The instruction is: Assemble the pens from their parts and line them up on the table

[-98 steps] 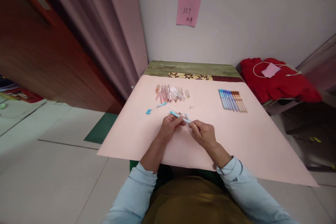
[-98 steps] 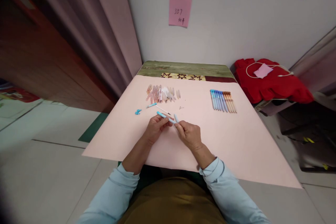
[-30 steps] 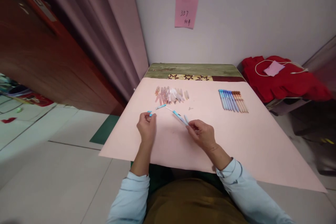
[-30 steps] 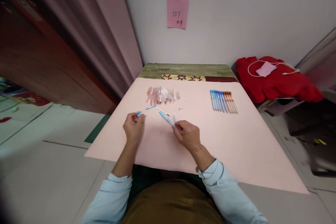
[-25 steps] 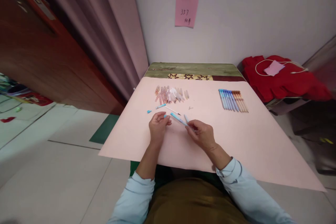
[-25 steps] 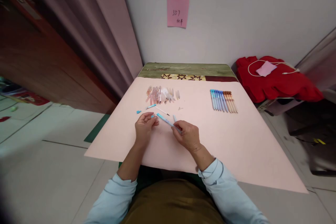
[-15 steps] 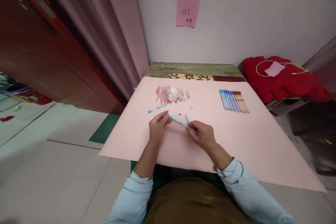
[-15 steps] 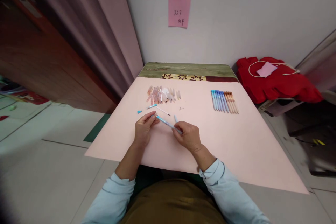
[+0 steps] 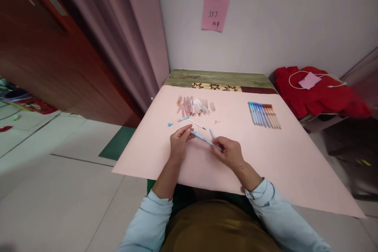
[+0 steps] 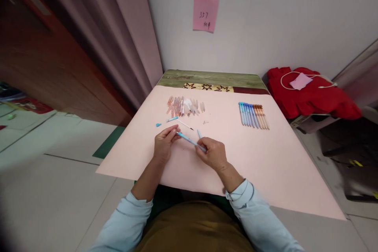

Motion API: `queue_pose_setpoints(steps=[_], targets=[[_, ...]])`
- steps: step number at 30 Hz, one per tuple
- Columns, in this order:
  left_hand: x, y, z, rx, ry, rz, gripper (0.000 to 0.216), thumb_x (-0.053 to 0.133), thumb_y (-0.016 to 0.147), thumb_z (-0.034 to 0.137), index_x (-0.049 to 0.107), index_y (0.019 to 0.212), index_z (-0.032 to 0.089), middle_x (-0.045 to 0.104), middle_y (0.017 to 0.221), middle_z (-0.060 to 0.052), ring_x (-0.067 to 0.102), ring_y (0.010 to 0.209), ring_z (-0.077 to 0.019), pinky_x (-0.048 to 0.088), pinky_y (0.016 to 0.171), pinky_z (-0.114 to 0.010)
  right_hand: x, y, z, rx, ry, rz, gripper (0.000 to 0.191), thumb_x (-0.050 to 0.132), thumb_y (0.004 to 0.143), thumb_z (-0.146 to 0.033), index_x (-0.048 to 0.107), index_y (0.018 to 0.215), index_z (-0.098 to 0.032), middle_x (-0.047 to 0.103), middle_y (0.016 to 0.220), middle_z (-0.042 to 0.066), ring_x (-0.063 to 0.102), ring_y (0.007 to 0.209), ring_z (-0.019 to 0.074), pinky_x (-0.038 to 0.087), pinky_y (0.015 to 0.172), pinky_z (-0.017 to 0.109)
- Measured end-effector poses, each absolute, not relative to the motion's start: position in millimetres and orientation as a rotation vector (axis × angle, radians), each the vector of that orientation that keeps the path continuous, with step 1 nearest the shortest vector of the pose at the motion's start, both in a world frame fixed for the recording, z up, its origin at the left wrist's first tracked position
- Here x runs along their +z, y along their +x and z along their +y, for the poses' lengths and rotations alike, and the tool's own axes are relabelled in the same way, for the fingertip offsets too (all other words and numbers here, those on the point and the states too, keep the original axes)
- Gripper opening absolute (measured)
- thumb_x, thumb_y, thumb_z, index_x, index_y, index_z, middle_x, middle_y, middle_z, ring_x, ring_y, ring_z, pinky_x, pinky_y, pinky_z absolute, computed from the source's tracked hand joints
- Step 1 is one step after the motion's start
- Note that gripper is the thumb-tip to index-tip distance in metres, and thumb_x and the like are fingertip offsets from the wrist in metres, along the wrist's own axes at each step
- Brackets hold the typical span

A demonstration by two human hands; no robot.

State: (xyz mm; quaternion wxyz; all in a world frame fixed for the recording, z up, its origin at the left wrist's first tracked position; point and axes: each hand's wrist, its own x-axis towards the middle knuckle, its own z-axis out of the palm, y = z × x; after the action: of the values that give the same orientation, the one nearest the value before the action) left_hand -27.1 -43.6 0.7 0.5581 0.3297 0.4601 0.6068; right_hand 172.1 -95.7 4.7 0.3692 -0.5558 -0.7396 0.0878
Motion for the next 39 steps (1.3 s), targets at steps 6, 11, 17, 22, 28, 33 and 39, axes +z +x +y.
queue_pose_setpoints(steps=[6, 11, 17, 22, 28, 33, 39], targets=[[0.1, -27.3, -43.4, 1.435, 0.775, 1.08, 0.035, 0.079, 0.068, 0.032, 0.075, 0.097, 0.012, 0.073, 0.088, -0.009, 0.068, 0.078, -0.016, 0.058, 0.077, -0.033, 6.2, 171.7, -96.1, 0.228, -1.429, -1.905, 0.012, 0.061, 0.08, -0.032, 0.065, 0.076, -0.022, 0.064, 0.063, -0.003, 0.054, 0.053, 0.0105, 0.037, 0.054, 0.022], [-0.3, -27.1, -42.9, 1.44, 0.793, 1.09, 0.036, 0.078, 0.068, 0.034, 0.075, 0.097, 0.013, 0.073, 0.089, -0.009, 0.068, 0.078, -0.0166, 0.058, 0.076, -0.034, 6.1, 172.1, -96.0, 0.226, -1.425, -1.914, 0.009, 0.062, 0.079, -0.03, 0.065, 0.076, -0.022, 0.065, 0.064, -0.003, 0.055, 0.054, 0.0104, 0.037, 0.055, 0.022], [0.4, -25.6, -43.8, 1.422, 0.858, 1.128, 0.033, 0.079, 0.068, 0.033, 0.076, 0.095, 0.014, 0.073, 0.086, -0.008, 0.068, 0.079, -0.0175, 0.059, 0.076, -0.034, 6.9, 171.4, -95.9, 0.208, -1.446, -1.912, 0.01, 0.061, 0.08, -0.03, 0.065, 0.076, -0.022, 0.064, 0.063, -0.003, 0.055, 0.054, 0.0107, 0.038, 0.055, 0.022], [-2.0, -25.4, -44.1, 1.371, 0.987, 1.184, 0.032, 0.077, 0.071, 0.035, 0.076, 0.097, 0.016, 0.073, 0.082, -0.006, 0.068, 0.068, -0.0154, 0.059, 0.072, -0.032, 7.3, 171.2, -96.0, 0.218, -1.464, -1.922, 0.011, 0.062, 0.08, -0.031, 0.065, 0.075, -0.022, 0.064, 0.062, -0.002, 0.055, 0.054, 0.011, 0.037, 0.055, 0.022], [-0.4, -24.6, -45.4, 1.392, 0.994, 1.185, 0.035, 0.072, 0.075, 0.042, 0.076, 0.098, 0.015, 0.073, 0.091, -0.007, 0.068, 0.07, -0.0158, 0.06, 0.072, -0.034, 5.1, 172.3, -95.5, 0.225, -1.45, -1.933, 0.013, 0.061, 0.083, -0.032, 0.067, 0.078, -0.022, 0.065, 0.064, -0.002, 0.056, 0.055, 0.0111, 0.037, 0.056, 0.022], [0.5, -25.1, -45.2, 1.405, 0.994, 1.151, 0.042, 0.073, 0.075, 0.038, 0.069, 0.109, 0.014, 0.073, 0.093, -0.008, 0.068, 0.074, -0.0159, 0.059, 0.073, -0.033, 3.4, 173.1, -94.4, 0.223, -1.421, -1.946, 0.012, 0.061, 0.084, -0.031, 0.069, 0.079, -0.022, 0.067, 0.067, -0.001, 0.059, 0.06, 0.0117, 0.037, 0.057, 0.022], [1.9, -24.5, -43.4, 1.423, 0.918, 1.161, 0.037, 0.078, 0.07, 0.037, 0.061, 0.094, 0.014, 0.072, 0.081, -0.005, 0.067, 0.061, -0.0145, 0.058, 0.066, -0.032, 3.0, 174.8, -93.9, 0.214, -1.468, -1.951, 0.011, 0.063, 0.085, -0.031, 0.072, 0.086, -0.023, 0.071, 0.08, 0.0, 0.062, 0.068, 0.0118, 0.039, 0.06, 0.022]])
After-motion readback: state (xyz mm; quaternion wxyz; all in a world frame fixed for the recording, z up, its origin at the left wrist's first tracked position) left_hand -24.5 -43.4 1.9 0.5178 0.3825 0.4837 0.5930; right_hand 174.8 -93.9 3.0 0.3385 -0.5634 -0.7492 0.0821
